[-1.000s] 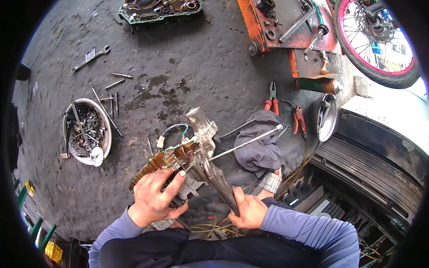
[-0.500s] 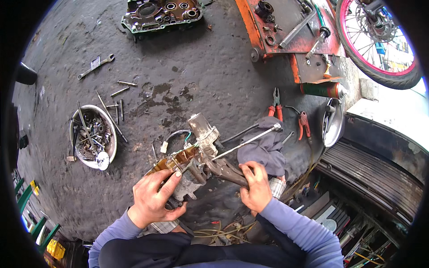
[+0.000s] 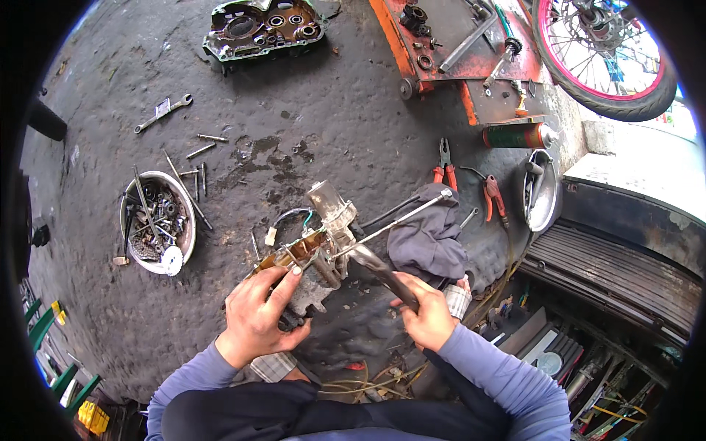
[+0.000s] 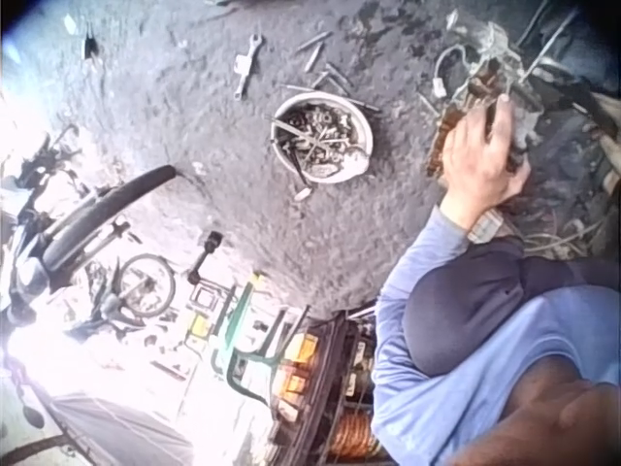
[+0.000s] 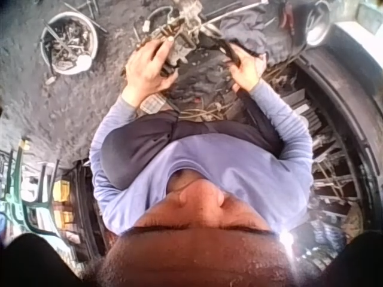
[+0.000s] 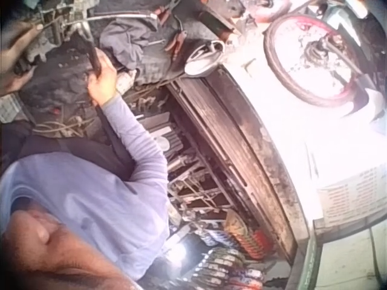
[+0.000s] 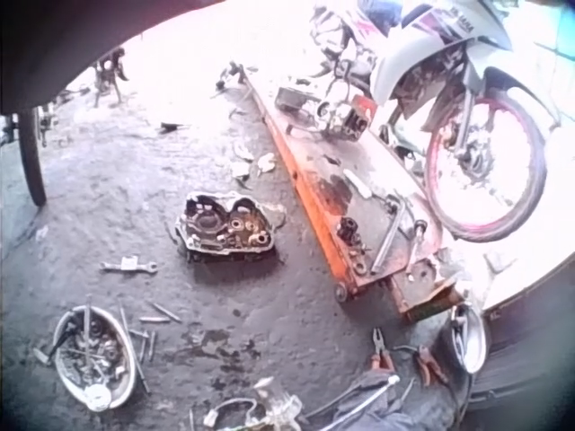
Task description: The person is repairing engine parts using various tools like pliers and wrenches.
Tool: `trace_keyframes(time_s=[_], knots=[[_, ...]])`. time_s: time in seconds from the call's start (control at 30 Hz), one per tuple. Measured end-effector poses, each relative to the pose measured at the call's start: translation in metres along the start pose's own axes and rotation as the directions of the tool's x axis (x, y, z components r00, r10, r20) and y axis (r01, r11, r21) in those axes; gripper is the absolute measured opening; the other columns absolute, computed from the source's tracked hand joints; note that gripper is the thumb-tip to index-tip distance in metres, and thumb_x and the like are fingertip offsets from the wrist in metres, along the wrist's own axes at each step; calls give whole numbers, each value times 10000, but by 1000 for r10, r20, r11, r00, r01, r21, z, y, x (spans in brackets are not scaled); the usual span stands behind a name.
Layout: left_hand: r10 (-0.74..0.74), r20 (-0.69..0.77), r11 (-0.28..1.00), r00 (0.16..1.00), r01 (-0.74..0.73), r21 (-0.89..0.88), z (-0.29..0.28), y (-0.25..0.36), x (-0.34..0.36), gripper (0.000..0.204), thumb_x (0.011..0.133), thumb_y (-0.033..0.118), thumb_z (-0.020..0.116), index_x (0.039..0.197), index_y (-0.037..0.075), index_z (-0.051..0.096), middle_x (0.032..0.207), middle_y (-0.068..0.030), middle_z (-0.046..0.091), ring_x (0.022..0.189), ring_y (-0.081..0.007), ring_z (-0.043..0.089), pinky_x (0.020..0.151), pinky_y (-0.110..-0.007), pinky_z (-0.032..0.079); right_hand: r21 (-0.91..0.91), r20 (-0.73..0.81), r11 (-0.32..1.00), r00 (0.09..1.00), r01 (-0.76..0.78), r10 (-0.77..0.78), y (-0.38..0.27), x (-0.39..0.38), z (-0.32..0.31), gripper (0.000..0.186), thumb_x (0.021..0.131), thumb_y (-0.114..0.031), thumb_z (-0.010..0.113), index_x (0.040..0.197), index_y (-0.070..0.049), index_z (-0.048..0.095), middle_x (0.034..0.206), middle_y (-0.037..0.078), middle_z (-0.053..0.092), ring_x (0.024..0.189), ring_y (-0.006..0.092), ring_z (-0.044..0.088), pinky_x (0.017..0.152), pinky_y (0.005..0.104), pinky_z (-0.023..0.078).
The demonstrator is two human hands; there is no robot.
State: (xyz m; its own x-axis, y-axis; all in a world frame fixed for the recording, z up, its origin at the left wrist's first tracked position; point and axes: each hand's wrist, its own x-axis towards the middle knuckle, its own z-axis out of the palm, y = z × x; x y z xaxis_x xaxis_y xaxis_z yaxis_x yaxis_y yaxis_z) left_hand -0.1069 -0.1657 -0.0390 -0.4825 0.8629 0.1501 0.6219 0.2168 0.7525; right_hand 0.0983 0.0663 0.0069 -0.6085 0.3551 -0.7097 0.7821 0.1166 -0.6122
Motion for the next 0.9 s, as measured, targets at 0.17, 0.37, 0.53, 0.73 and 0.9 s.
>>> trace_keyframes(time_s=[0.17, 0.37, 0.53, 0.73, 0.9], knots=[[-24, 69, 1000, 997, 25, -6, -7, 6, 0, 836, 610, 303, 860, 1350, 63, 556, 1188, -180, 610, 1016, -362, 642, 849, -451, 535, 511, 498, 747, 855, -426, 146, 24, -72, -38, 882, 802, 43, 566, 1593, -32, 182, 1541, 192, 382, 1008, 265, 689, 1009, 461, 498], [-148, 241, 915, 959, 225, -335, -36, -2, 8, 892, 774, 369, 834, 1457, -22, 414, 1244, -221, 575, 1089, -361, 620, 941, -451, 500, 801, 556, 388, 807, -456, -199, -23, -88, -39, 1097, 770, -157, 712, 1628, -110, 31, 1661, 259, 67, 1518, 429, 193, 1215, 584, 147], [-305, 248, 845, 920, 381, -374, -37, -77, 78, 329, 942, 289, 681, 1120, 20, 615, 888, -144, 676, 781, -269, 671, 703, -393, 521, 724, 498, 672, 791, -155, -355, -39, -78, -61, 1058, 636, -243, 803, 1483, 122, 284, 1544, 366, 288, 1478, 490, 270, 1207, 612, 151], [-220, 805, 837, 551, 531, -135, 61, -125, 180, 665, 925, 603, 599, 1201, 0, 656, 1063, -240, 712, 1033, -402, 674, 912, -458, 522, 953, 304, 242, 514, -185, -802, -60, -15, 35, 1008, 689, -359, 686, 1583, -133, 280, 1470, 304, 384, 1441, 558, 240, 1175, 669, 107], [-14, 649, 987, 761, 116, -115, 90, -130, 166, 579, 952, 524, 587, 1063, -43, 604, 947, -283, 685, 921, -471, 662, 840, -520, 518, 976, 214, 142, 807, -162, -551, -57, -21, 19, 1055, 568, -294, 663, 1554, -216, 296, 1254, 237, 497, 1268, 492, 430, 1106, 607, 287]])
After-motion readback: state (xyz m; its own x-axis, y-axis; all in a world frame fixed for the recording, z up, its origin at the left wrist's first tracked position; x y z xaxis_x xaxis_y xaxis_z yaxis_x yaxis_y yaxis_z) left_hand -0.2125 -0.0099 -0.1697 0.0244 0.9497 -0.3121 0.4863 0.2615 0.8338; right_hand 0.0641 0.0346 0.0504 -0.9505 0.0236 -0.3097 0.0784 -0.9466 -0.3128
